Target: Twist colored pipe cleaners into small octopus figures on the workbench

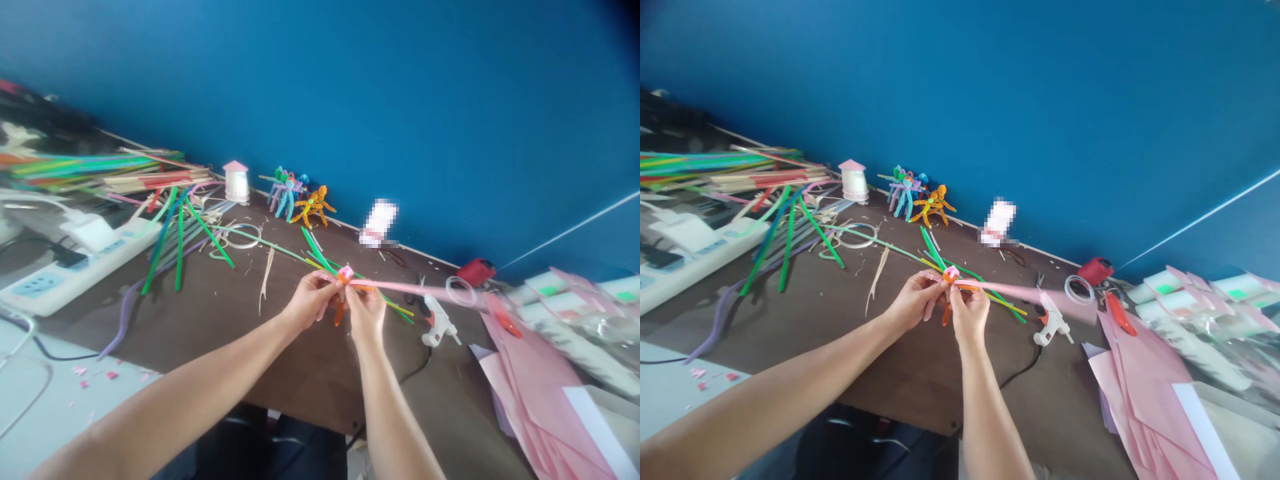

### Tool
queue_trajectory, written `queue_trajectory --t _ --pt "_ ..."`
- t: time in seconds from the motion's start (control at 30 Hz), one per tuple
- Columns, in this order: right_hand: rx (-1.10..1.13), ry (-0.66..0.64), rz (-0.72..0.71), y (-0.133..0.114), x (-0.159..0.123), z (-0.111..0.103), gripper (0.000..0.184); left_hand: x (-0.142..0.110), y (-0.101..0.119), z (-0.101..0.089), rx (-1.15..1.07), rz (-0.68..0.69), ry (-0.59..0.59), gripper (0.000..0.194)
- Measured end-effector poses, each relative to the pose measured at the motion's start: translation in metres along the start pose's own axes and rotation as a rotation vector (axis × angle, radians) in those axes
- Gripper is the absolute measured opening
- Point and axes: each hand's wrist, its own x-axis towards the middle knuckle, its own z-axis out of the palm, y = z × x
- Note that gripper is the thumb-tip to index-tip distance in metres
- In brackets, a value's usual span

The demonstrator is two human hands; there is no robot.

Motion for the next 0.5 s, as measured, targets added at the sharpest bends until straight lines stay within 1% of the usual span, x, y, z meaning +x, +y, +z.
queue_trajectory --t 0.1,0.17,0.23,0.3,0.33,0.4,0.5 --pt "-0.154 -0.001 -0.026 -0.0033 -0.0006 -0.0012 0.008 0.0006 -0.0016 -0.0001 -0.034 -0.020 0.032 0.026" --pt "-0.260 -0.012 -0.082 -0.0026 -0.0003 -0.0035 0.006 0.0012 -0.0025 -0.0006 -0.068 -0.054 0.039 0.026" --pt "-0.324 -0.028 -0.164 0.0002 0.0006 -0.0061 0.007 0.0021 -0.0031 -0.0019 -0.088 -0.103 0.021 0.026" --pt "-0.339 -0.061 -0.207 0.0033 0.0014 -0.0082 0.007 0.0031 -0.0030 -0.0041 -0.104 -0.161 -0.014 0.025" --pt "-0.327 -0.083 -0.204 0.0045 0.0015 -0.0088 0.007 0.0034 -0.0027 -0.0054 -0.115 -0.184 -0.035 0.024" --pt "-0.281 -0.111 -0.154 0.0057 0.0012 -0.0091 0.006 0.0037 -0.0013 -0.0075 -0.129 -0.210 -0.078 0.022" --pt "-0.223 -0.099 -0.078 0.0066 0.0004 -0.0086 0.006 0.0029 0.0006 -0.0088 -0.095 -0.191 -0.111 0.022"
